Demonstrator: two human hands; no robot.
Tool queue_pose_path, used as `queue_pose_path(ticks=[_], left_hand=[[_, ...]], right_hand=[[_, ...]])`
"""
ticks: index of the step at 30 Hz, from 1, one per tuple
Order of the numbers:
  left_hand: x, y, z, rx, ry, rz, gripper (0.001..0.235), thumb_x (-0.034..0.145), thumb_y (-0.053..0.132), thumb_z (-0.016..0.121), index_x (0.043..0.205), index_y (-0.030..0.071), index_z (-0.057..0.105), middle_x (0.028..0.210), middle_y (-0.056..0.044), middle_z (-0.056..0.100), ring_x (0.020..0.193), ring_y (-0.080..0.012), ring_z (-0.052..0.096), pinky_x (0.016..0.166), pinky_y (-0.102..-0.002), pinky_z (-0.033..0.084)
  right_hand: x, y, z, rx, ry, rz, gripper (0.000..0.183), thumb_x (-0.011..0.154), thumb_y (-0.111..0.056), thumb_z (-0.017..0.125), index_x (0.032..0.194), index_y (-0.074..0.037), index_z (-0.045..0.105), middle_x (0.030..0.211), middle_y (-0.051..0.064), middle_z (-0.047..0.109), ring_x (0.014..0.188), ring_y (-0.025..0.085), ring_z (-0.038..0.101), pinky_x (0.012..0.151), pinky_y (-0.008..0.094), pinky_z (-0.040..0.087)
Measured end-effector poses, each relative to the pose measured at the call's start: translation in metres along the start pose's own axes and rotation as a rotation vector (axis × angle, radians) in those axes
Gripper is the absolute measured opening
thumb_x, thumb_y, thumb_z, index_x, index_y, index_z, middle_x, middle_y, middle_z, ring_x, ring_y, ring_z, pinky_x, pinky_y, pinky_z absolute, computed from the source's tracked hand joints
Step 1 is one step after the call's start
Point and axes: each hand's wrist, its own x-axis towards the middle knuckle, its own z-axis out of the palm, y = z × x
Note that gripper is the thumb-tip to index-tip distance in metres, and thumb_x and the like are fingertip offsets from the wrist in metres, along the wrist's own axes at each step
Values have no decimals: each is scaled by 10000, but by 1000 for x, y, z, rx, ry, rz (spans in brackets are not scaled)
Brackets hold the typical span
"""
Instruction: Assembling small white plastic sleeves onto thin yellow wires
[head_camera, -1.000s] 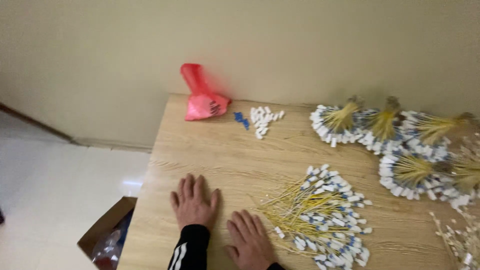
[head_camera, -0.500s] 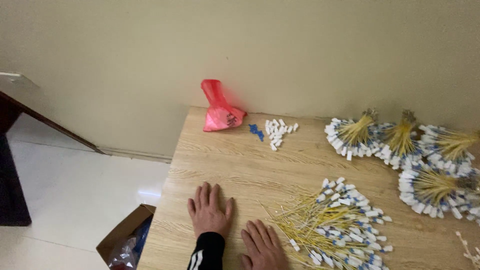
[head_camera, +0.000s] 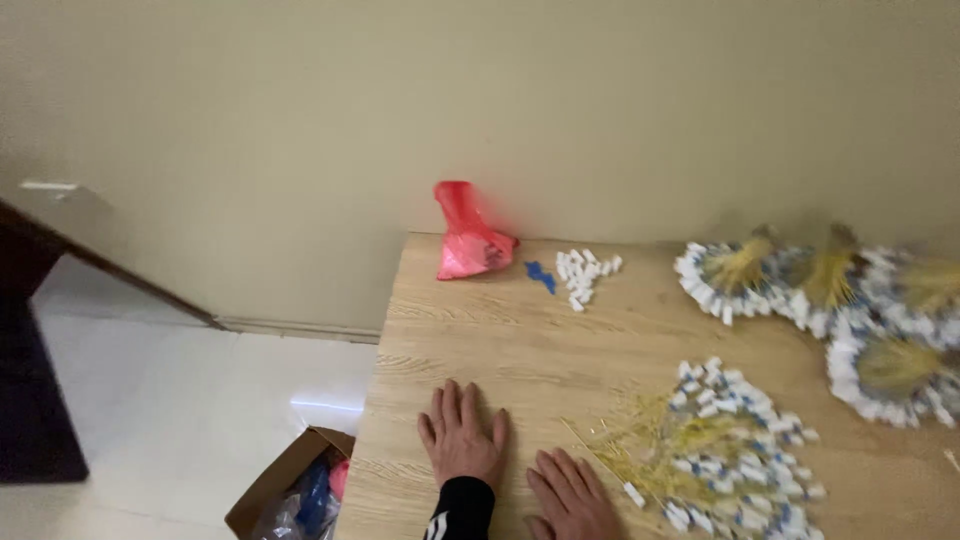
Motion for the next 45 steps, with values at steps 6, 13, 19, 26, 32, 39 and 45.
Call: queue_pose_path(ticks=[6,13,19,26,32,39,45], left_hand=[[19,-14,15,-74,166,141,735,692,405,669,1359,149,496,1452,-145,462,1251,-308,514,1020,-564,362],[226,1,4,-393,160,338,680,789,156,676,1416,82,424,1447,-352,315,1305,-481,388,1098,-472,332],[314,15,21,68,-125,381,728,682,374,790,1340,339,481,1561,-87,226,1337,-371,341,887,-535,483],[297,-2,10,179,-127,519,207,794,444,657,854,253,710,1057,10,617,863,-312,599,689,-461,462],[237,-3,-87,-136,59,665,133,861,280,694,853,151,722,831,-66,623,737,-307,571,645,-433,447],[95,-11,-179,-298,-168,414,96,836,214,679,832,129,722,883,-93,684,805,-295,573,724,-409,432],[1,12,-198,-476,-136,345,106,746,192,775,851,208,772,824,7,620,796,-190,545,708,-324,429]], right_hand=[[17,-6,-30,144,-94,45,472,858,-347,601,1258,-96,610,1373,130,539,1297,358,439,1077,492,280],[-14,11,19,49,-71,-41,333,980,-356,517,1248,-173,591,1385,85,519,1302,319,437,1046,466,289],[-39,16,60,-27,-99,36,290,968,-276,464,1201,-252,634,1368,11,541,1243,295,484,983,459,362],[12,9,-9,148,-49,-16,241,949,-208,548,1161,-113,612,1297,125,569,1204,348,518,977,455,370],[21,-10,-33,233,-78,144,404,821,-255,593,1190,-92,616,1361,167,517,1279,360,451,1070,500,268],[27,11,-41,217,-164,130,408,909,-320,534,1254,-110,594,1403,150,487,1288,379,416,1066,507,275],[22,71,3,280,-73,79,325,952,-289,486,1176,-101,630,1328,164,556,1268,364,472,1061,512,334]])
